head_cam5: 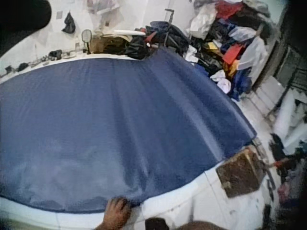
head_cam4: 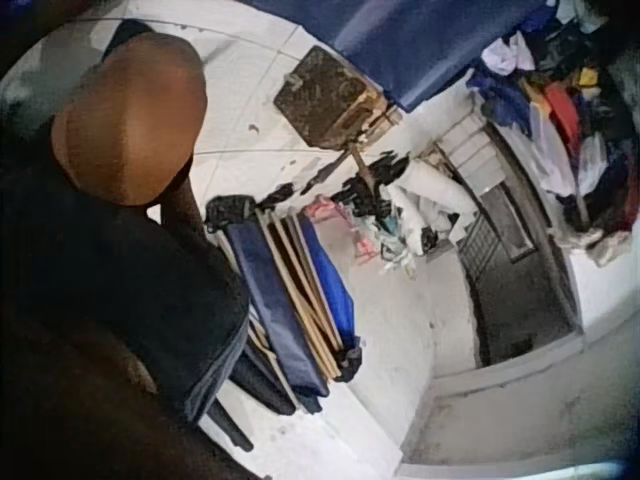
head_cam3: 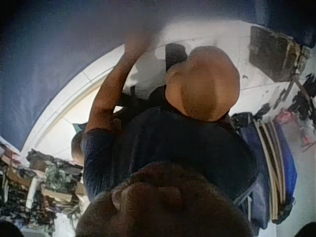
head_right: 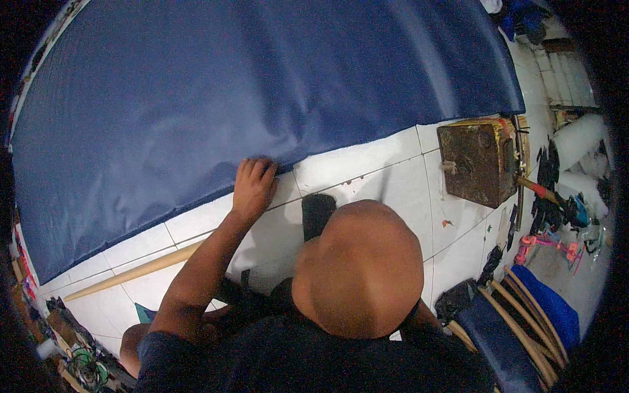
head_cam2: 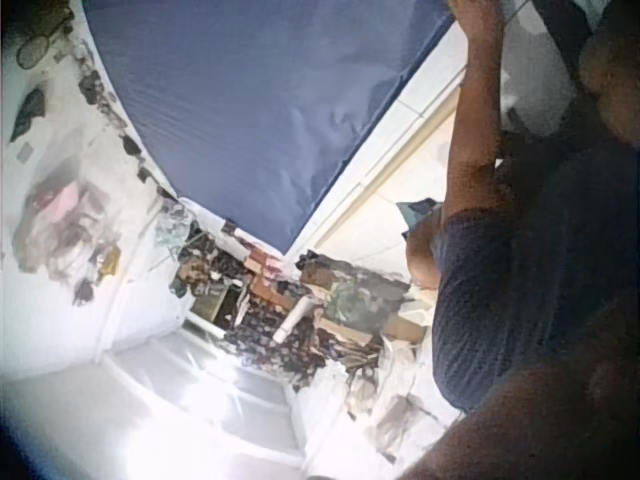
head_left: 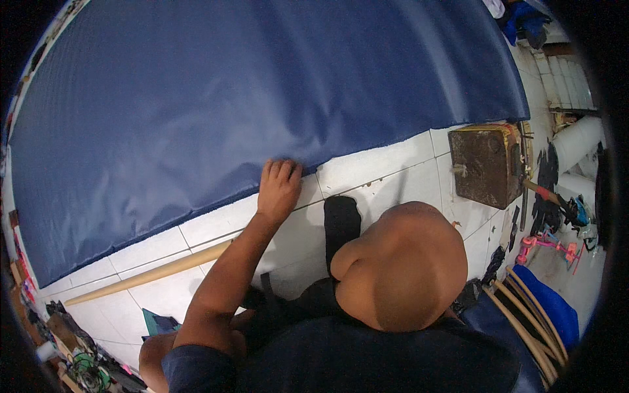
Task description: The person spreads a large piece of blue fabric on the floor, uses a circular weight and a wooden rod to keep it flat, and cuts it into two pieces using shears.
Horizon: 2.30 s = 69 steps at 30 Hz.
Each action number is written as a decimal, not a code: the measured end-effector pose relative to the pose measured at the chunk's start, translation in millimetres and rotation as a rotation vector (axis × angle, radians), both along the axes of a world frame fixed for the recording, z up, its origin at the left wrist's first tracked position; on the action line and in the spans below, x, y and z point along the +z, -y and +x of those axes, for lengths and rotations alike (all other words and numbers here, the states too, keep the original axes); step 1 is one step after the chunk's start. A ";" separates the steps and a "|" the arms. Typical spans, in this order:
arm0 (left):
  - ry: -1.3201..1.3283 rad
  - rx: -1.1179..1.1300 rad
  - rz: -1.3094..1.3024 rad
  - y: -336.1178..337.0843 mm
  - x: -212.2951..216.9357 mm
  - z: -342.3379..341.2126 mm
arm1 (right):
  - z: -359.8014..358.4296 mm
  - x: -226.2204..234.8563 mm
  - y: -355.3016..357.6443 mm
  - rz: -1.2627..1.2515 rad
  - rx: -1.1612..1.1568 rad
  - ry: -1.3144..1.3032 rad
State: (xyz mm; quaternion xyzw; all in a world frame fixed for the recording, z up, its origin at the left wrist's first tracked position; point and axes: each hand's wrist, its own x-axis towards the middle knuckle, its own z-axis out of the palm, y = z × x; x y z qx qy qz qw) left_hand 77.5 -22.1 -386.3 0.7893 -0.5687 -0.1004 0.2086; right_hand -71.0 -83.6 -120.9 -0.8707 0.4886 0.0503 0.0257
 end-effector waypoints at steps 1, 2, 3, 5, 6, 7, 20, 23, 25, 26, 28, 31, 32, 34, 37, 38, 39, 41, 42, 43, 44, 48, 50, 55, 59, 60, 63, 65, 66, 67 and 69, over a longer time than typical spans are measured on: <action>-0.017 0.008 0.010 4.1 -1.7 -2.1 | 1.0 0.2 1.5 0.015 0.006 0.008; -0.034 0.016 0.020 7.0 -3.1 -2.7 | 2.9 1.8 1.7 0.032 0.014 0.018; -0.030 0.022 0.003 8.0 -4.3 -0.8 | 4.4 2.2 3.7 0.052 0.021 0.026; -0.035 0.035 -0.041 13.1 -1.7 -1.5 | 5.8 4.8 7.3 0.097 0.036 0.035; -0.043 0.025 -0.019 14.3 -0.1 -1.3 | 5.1 6.8 7.6 0.122 0.036 0.037; -0.048 0.019 -0.001 16.1 1.5 0.2 | 4.9 7.3 9.0 0.155 0.043 0.045; -0.209 0.004 -0.057 3.8 5.4 5.7 | 0.9 11.3 -10.4 0.252 -0.010 0.204; -0.226 0.004 -0.130 3.2 4.3 4.2 | 3.2 19.7 -4.3 0.266 0.059 0.164; -0.219 0.008 -0.156 3.8 1.8 3.3 | 6.3 25.6 -0.3 0.264 0.095 0.155; -0.218 0.008 -0.169 3.4 0.2 2.2 | 9.1 28.5 2.2 0.271 0.113 0.151; -0.213 -0.002 -0.132 2.3 -0.8 4.1 | 14.0 33.4 5.4 0.281 0.146 0.144; -0.198 -0.021 -0.124 3.2 1.3 3.6 | 18.0 41.1 9.4 0.301 0.186 0.137; -0.190 -0.027 -0.125 2.5 2.3 3.0 | 18.7 43.4 10.6 0.306 0.199 0.136; -0.209 -0.038 -0.122 2.8 3.7 2.8 | 17.8 46.0 12.0 0.323 0.222 0.138; -0.195 -0.051 -0.107 -3.9 1.0 5.1 | 19.0 43.5 14.3 0.417 0.311 0.095; -0.183 -0.056 -0.102 -5.6 -0.2 5.8 | 18.0 42.2 17.9 0.435 0.339 0.093; -0.185 -0.066 -0.108 -4.5 0.6 3.6 | 16.9 40.8 19.0 0.465 0.370 0.058; -0.168 -0.074 -0.109 -1.1 0.9 3.5 | 14.2 33.6 24.6 0.517 0.427 0.012; -0.163 -0.077 -0.090 -2.2 2.0 4.9 | 12.0 28.8 26.4 0.545 0.455 -0.013; -0.164 -0.081 -0.074 -2.4 2.8 3.8 | 9.3 22.8 29.5 0.574 0.479 -0.042; -0.164 -0.086 -0.058 -2.4 3.8 2.6 | 6.7 17.2 32.3 0.605 0.504 -0.068; -0.090 -0.089 0.029 -4.3 4.4 0.3 | -1.5 -3.0 39.3 0.712 0.592 -0.164; -0.039 -0.090 0.079 -3.3 2.2 -4.7 | -5.3 -11.8 42.0 0.754 0.621 -0.202; -0.026 -0.080 0.145 -3.2 4.9 -9.0 | -13.2 -29.3 45.9 0.828 0.669 -0.260; -0.020 -0.093 0.192 -3.0 7.0 -8.5 | -21.3 -44.1 47.6 0.860 0.685 -0.259; -0.024 -0.088 0.190 -4.2 6.7 -9.1 | -27.4 -51.4 46.2 0.862 0.687 -0.235; -0.035 -0.076 0.183 -4.6 5.3 -10.8 | -38.5 -69.7 45.5 0.846 0.687 -0.144; -0.043 -0.075 0.196 -4.8 5.9 -12.1 | -39.8 -78.0 46.1 0.802 0.661 -0.032; -0.046 -0.066 0.175 -5.3 5.5 -13.8 | -39.5 -81.0 46.3 0.771 0.643 0.034; -0.043 -0.058 0.154 -5.7 4.9 -13.9 | -37.4 -84.3 46.1 0.736 0.624 0.105; -0.039 -0.057 0.159 -7.6 3.9 -13.5 | -29.6 -99.8 46.5 0.802 0.447 0.219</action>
